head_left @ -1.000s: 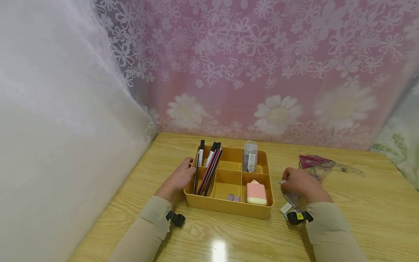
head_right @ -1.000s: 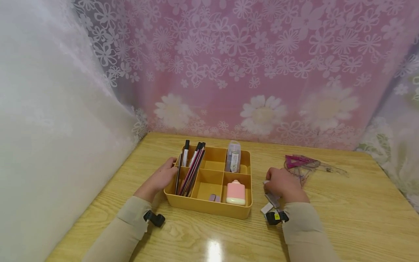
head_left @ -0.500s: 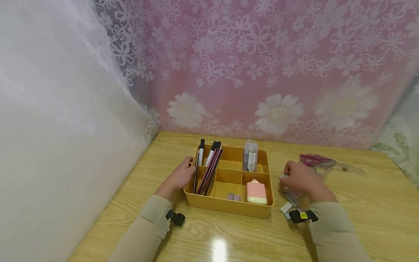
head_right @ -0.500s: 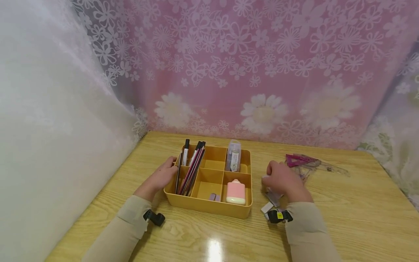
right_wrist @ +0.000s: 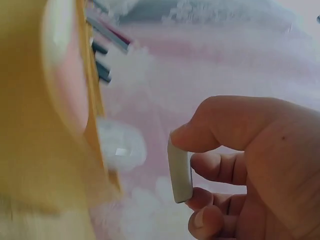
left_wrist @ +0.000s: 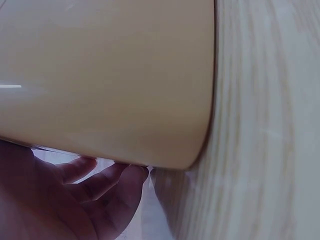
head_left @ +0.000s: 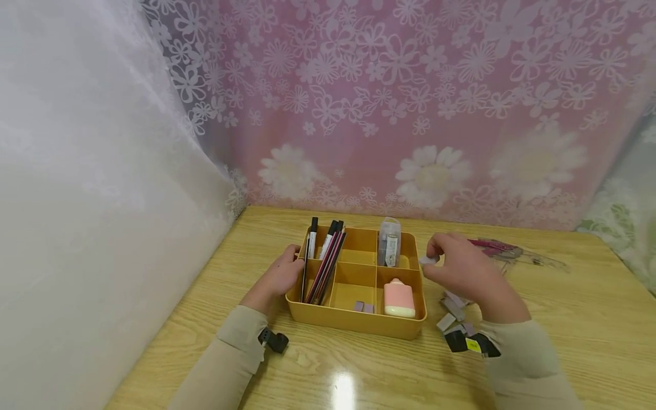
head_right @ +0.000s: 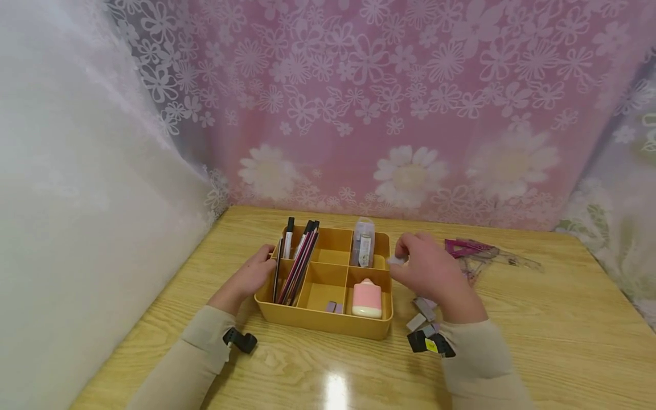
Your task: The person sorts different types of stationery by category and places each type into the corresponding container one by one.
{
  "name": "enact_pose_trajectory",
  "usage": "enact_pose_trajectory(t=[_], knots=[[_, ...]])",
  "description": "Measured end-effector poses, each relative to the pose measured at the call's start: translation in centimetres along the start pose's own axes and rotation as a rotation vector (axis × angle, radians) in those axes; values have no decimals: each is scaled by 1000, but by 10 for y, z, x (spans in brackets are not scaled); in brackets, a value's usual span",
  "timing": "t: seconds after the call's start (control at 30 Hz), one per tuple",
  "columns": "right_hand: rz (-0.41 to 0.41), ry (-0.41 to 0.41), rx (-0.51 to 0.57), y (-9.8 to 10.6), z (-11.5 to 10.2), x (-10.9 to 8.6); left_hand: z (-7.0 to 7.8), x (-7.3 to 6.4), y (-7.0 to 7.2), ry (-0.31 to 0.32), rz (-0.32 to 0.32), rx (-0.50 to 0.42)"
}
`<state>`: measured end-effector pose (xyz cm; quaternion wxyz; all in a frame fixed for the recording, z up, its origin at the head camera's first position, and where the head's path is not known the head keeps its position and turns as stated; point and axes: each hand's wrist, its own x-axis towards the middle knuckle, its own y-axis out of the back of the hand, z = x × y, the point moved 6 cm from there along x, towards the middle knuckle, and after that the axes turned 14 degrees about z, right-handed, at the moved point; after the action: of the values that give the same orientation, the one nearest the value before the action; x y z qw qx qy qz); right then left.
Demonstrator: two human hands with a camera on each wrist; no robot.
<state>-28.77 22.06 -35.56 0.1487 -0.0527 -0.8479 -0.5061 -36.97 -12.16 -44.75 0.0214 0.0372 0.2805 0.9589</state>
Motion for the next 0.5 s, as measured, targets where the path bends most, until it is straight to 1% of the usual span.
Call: enact_pose_trajectory(t=[0.13,0.3,0.5], knots=[[16,66,22,0,-25,-6,0,0,0,3,-1,0],[37,161,20,-8,-54,-13,-1,0,0,9,-3,2],[43,247,26,-18,-77,-20,0,0,0,0,-5,0]])
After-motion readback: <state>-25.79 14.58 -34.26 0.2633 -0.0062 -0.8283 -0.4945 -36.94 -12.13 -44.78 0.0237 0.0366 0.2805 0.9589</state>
